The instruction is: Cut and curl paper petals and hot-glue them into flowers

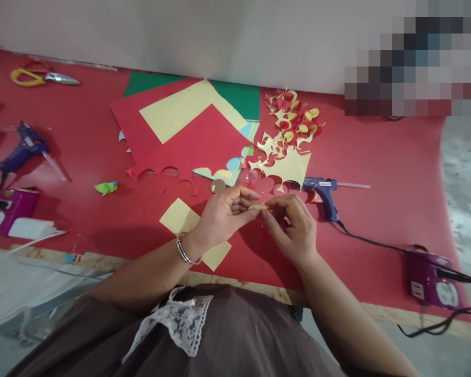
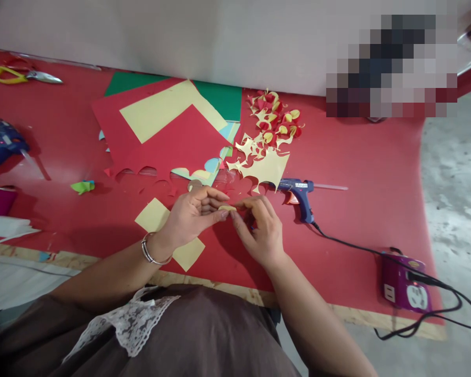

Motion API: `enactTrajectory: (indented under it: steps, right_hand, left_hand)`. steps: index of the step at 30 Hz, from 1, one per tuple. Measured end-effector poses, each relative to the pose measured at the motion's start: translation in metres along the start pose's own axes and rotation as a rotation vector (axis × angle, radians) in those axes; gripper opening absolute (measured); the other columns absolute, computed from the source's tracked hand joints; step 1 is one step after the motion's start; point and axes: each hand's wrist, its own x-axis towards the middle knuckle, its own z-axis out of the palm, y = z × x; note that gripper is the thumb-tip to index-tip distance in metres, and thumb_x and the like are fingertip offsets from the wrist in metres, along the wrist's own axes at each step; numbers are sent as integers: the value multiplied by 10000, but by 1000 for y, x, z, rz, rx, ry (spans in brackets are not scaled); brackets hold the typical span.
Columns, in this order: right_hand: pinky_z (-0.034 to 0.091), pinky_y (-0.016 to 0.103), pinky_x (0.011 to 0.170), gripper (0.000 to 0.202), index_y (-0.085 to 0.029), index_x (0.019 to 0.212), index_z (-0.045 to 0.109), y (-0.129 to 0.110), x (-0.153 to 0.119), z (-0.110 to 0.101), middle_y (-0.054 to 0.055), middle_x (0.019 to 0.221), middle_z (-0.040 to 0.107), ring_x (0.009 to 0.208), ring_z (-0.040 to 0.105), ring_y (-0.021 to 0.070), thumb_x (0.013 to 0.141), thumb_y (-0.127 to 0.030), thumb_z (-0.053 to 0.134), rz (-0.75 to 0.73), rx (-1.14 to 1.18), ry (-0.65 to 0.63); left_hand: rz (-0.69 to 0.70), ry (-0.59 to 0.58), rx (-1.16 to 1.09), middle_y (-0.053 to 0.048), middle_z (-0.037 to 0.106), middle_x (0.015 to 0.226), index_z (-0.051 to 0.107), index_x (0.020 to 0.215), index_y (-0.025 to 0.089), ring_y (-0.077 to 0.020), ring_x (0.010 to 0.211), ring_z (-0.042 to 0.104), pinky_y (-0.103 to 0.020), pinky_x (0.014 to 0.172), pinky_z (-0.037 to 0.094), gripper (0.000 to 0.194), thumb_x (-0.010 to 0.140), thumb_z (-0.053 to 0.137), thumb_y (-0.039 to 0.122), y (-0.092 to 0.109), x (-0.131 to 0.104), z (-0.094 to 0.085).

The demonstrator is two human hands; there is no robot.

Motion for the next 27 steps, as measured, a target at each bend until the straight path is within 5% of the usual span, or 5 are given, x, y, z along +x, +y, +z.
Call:
enactTrajectory:
  steps: [20, 27]
  right_hand:
    - [433, 290, 615, 133, -234, 914, 638, -2, 2, -2, 2, 793, 628, 676, 554, 149, 1037, -274, 666, 48, 60, -84]
    - [446, 290, 629, 140, -237, 909, 610, 4, 0, -3, -4, 790, 628, 672, 565, 148, 1044, -248, 641, 16, 39, -118]
  left_hand:
    - [101, 22, 159, -17, 741, 929, 633, 1199, 202, -123, 843, 775, -203, 779, 647, 310, 936, 797, 209, 5, -4, 3]
    - [130, -54, 349, -45, 797, 972, 687, 1098, 195, -150, 882, 779, -254, 830, 654, 124, 983, 727, 213, 15, -2, -3]
